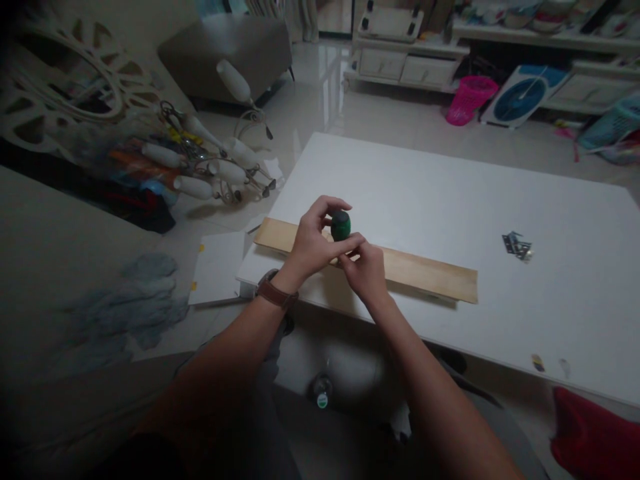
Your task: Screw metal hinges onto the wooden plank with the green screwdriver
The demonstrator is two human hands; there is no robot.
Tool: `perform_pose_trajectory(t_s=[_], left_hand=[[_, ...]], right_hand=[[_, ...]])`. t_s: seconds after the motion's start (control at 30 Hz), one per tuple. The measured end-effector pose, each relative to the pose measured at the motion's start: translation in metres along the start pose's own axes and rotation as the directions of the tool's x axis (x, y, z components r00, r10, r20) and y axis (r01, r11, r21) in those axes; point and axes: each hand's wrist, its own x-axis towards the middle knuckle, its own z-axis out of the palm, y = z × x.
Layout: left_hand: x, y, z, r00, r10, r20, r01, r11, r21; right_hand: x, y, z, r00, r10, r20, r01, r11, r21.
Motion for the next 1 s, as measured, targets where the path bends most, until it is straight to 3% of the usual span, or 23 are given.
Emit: perform_pose_trajectory(t_s=[0.17,0.43,0.73,1.0], left_hand=[[0.0005,-0.0037,0.0005,0.998,-0.049,-0.045,0.047,0.998,-0.041],[0.0022,-0.0054,-0.0047,0.986,-0.043,0.161,0.082,0.967,-0.243],[0.0015,0.0039,-0.0038,0.998,0.012,0.065,-0.013,1.0,0.01],[0.0014,0.0005,-0.0062,1.0,-0.02,0.014,0.02,1.0,-0.005]], right_hand=[[0.0006,0.0003,0.0014,0.999,0.048,-0.012,-0.048,0.999,0.022],[0.0038,-0.0048,-0.0025,0.995,0.063,0.074,-0.071,0.992,0.108],[-0.001,0.0022,-0.0011,1.0,0.005,-0.005,-0.005,0.999,-0.04],[0.0002,0.0021,0.0014,1.0,-0.004,0.017,0.004,1.0,0.007]])
